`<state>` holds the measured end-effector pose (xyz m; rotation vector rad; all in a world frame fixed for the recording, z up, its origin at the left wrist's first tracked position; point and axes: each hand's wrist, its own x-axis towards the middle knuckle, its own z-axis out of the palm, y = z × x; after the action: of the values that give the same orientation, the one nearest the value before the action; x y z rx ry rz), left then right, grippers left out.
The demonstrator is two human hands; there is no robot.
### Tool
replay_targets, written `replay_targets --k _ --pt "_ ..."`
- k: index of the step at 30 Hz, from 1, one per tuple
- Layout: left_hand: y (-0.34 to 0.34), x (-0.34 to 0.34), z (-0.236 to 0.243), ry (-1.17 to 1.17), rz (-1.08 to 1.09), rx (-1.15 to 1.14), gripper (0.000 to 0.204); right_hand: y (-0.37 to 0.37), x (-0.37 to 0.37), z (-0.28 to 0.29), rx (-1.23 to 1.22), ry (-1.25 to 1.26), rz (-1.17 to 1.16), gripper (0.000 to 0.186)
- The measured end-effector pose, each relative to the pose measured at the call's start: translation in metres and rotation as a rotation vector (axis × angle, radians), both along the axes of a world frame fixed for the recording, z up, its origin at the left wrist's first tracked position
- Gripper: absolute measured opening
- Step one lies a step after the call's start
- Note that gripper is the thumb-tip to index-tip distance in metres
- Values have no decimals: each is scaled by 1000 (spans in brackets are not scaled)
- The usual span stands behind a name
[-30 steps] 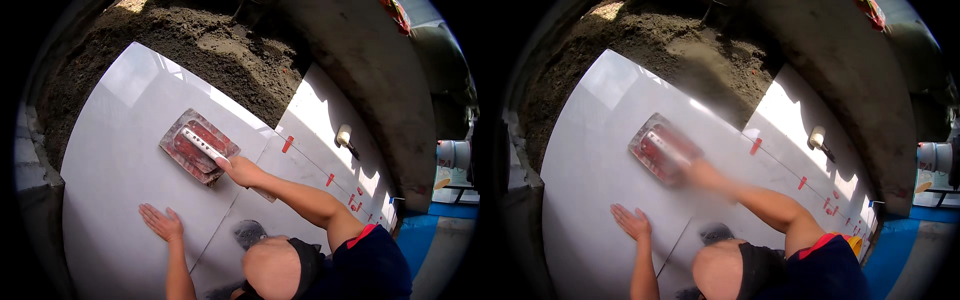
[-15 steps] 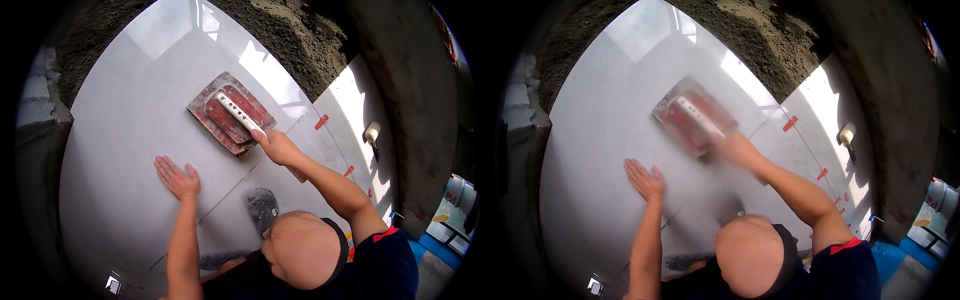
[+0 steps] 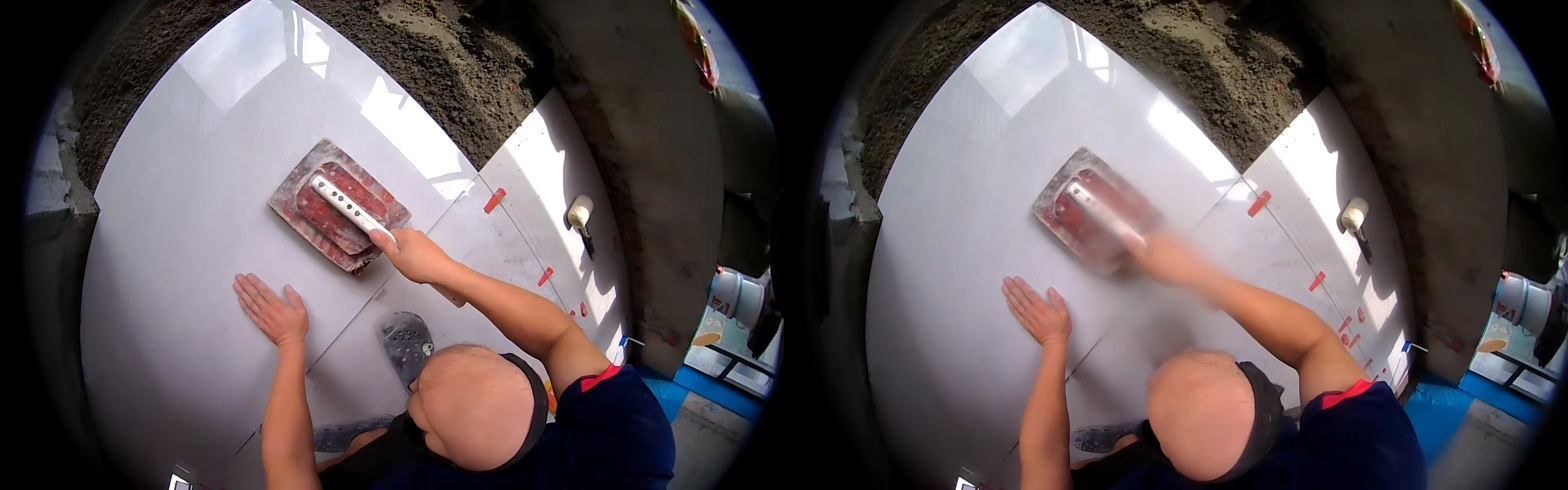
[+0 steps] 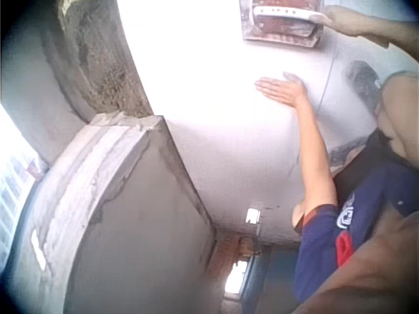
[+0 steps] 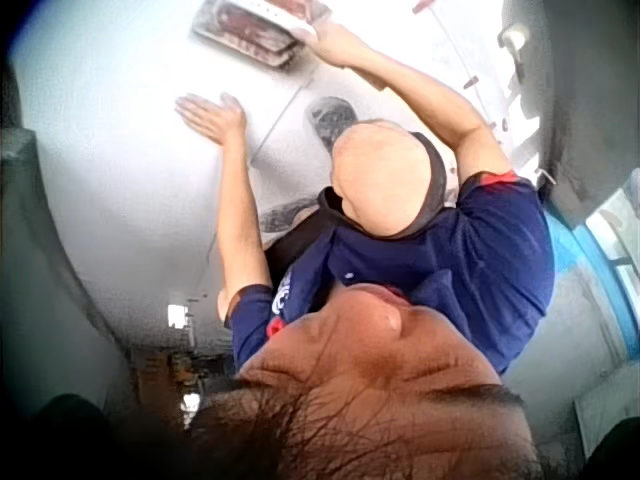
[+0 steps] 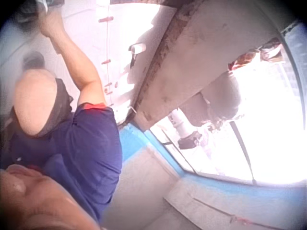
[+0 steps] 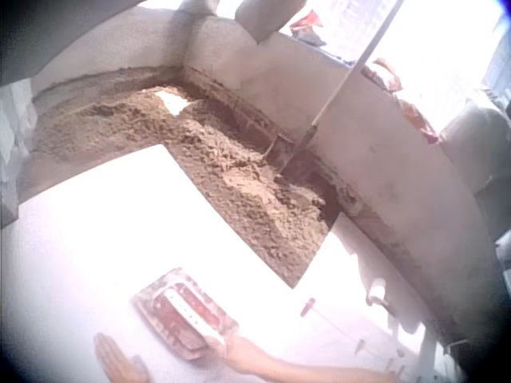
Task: The person applies mortar to a large floor tile using a trowel, positions the tile on the floor, and uses a float to press it down.
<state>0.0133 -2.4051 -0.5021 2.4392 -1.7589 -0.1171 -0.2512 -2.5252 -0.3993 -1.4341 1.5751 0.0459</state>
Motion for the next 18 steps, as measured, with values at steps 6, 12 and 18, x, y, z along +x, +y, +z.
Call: replay_targets --k 6,12,18 --pt "4 7 7 -25 -23 -2 80 -26 4 109 -65 -265 -120 60" --pt "-3 -5 6 -15 -45 10 82 11 -46 6 -350 -34 -112 63" --pt "10 11 1 -13 -44 25 83 -40 -14 76 189 -154 -182 63"
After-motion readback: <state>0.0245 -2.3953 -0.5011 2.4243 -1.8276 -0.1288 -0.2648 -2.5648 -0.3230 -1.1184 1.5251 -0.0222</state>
